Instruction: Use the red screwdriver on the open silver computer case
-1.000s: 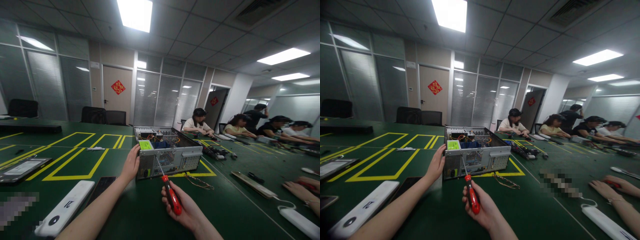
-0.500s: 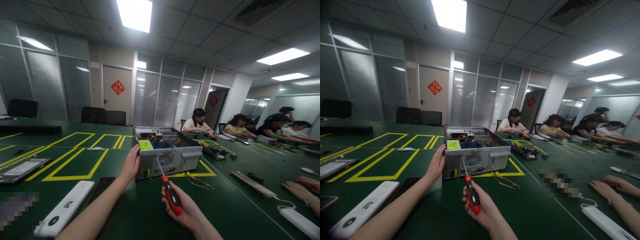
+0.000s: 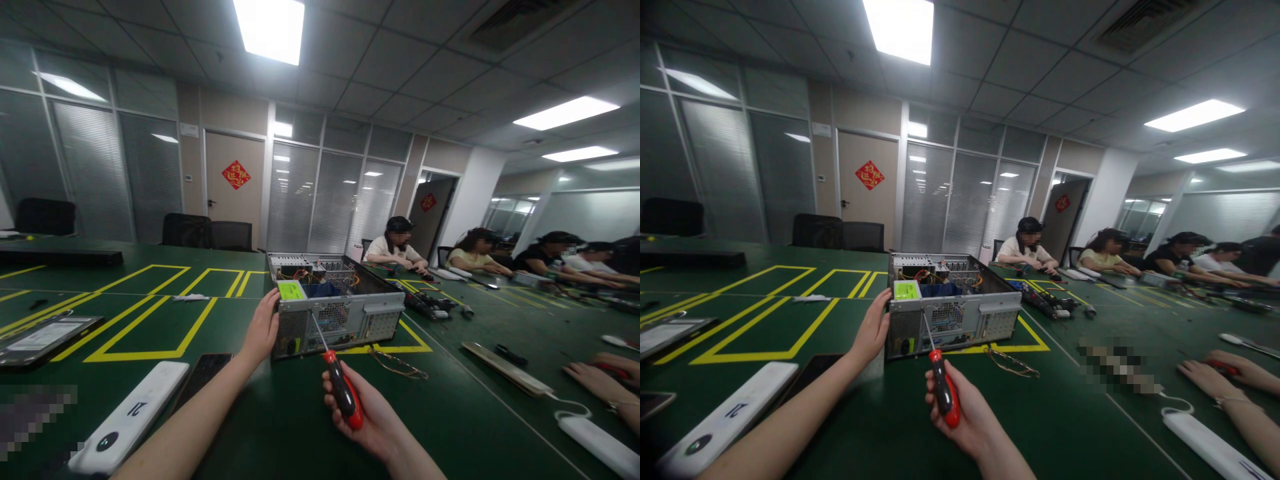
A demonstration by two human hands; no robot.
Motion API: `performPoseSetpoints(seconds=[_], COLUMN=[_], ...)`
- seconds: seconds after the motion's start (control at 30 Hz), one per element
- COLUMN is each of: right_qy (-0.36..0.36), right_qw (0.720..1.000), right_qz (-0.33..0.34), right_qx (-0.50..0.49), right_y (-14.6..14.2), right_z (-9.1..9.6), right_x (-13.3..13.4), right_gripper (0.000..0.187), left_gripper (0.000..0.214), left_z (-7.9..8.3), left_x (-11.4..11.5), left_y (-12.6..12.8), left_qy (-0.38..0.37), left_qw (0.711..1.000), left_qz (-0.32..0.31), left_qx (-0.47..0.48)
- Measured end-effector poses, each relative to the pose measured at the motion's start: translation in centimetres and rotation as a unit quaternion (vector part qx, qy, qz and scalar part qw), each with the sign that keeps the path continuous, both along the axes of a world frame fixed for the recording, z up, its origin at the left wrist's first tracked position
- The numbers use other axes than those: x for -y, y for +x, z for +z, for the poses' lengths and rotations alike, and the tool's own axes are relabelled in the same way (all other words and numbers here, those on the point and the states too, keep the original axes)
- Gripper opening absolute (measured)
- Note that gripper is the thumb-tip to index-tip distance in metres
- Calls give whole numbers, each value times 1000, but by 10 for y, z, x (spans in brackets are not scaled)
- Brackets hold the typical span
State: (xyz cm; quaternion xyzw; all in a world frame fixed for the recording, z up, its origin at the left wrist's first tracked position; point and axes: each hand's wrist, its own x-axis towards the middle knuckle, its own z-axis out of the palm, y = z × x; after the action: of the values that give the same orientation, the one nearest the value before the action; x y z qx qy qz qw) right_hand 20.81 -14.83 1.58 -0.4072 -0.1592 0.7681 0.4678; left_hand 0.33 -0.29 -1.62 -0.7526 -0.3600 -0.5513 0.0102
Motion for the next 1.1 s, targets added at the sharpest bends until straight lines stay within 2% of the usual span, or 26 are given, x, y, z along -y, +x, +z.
performPoseSetpoints(seconds=[0.13,0.23,0.4,0.6,0.77,0.87,0.97,1.1], right_qy=[4,13,9,16,23,30,41,33], right_qw=[998,996,995,994,995,997,999,998], right_qz=[19,7,-11,-32,-28,-29,-28,-10], right_qx=[-52,-93,-94,-102,-97,-71,5,61], right_y=[1,1,-2,-2,0,0,-1,-1], right_z=[-1,-1,4,4,5,6,5,2], right_x=[-1,-2,0,3,3,2,2,2], right_gripper=[33,29,29,18,22,21,15,23], left_gripper=[44,44,43,43,43,43,43,43], left_z=[0,0,0,0,1,1,1,1], left_x=[-1,-1,-1,0,1,1,0,0], left_y=[0,0,0,-1,0,0,0,0], left_qy=[3,1,10,9,1,-4,2,1], left_qw=[1000,1000,1000,1000,1000,1000,1000,1000], left_qz=[4,3,1,4,5,5,1,1], left_qx=[-3,-5,-5,-5,-8,-5,-3,-2])
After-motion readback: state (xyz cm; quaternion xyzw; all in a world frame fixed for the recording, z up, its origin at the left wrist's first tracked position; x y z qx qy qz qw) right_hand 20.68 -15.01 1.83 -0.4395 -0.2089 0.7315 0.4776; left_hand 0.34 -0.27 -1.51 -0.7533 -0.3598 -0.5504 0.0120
